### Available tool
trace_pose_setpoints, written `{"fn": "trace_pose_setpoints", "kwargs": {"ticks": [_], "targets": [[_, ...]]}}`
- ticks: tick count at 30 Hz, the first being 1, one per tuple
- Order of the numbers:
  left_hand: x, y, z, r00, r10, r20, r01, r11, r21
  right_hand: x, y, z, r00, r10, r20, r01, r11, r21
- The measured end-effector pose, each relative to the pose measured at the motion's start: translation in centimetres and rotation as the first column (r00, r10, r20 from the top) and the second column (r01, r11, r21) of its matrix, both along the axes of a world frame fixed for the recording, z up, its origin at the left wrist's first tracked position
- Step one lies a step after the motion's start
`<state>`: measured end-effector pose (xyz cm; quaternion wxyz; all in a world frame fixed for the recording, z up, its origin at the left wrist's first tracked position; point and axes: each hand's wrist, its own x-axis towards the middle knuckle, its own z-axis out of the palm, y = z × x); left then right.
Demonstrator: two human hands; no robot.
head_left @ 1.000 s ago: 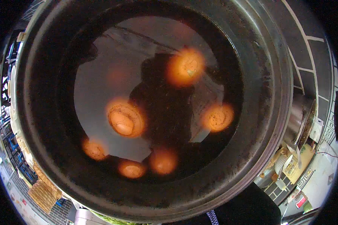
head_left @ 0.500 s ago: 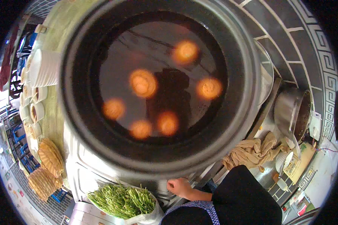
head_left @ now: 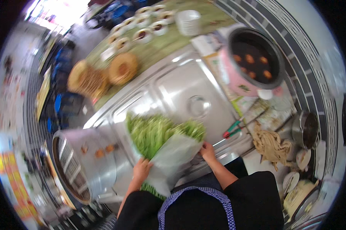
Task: The person removes a large bundle of chives from a plastic bag, sorts through them on a counter, and then finely chops them with a cleaver on a wooden cutting board.
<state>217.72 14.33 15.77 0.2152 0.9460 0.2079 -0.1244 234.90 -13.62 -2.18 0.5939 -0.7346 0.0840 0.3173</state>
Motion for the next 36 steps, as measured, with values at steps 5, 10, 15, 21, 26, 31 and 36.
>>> {"fn": "trace_pose_setpoints", "kwargs": {"ticks": [5,10,15,21,26,31,36], "targets": [[-1.9,-0.3,0.4,0.992,0.086,0.091,-0.07,0.983,-0.168,-3.9,4.0,3.6,0.745,-0.345,-0.571,0.402,0.915,-0.029],[-0.4,0.0,-0.6,0.983,0.046,0.178,0.045,0.878,-0.476,-6.5,0.7,5.6,0.779,-0.208,-0.592,0.458,0.833,0.309],[-2.1,0.9,0.1,0.948,0.067,0.311,0.067,0.914,-0.401,-11.7,3.6,6.1,0.733,-0.116,-0.67,0.403,0.867,0.291],[-1.0,-0.2,-1.8,0.938,0.149,0.313,-0.044,0.946,-0.32,-8.5,3.4,-2.6,0.704,-0.045,-0.708,0.492,0.75,0.442],[-2.4,-1.5,-2.7,0.897,0.365,0.249,-0.259,0.891,-0.372,-10.3,5.0,0.5,0.716,-0.058,-0.696,0.476,0.77,0.425],[-2.2,-4.2,-0.2,0.716,0.663,0.22,-0.518,0.715,-0.469,-10.0,5.2,0.9,0.714,-0.071,-0.697,0.474,0.782,0.405],[-2.5,-4.4,-2.0,0.649,0.757,0.078,-0.68,0.623,-0.387,-10.6,6.0,2.7,0.667,-0.079,-0.741,0.487,0.799,0.354]]}}
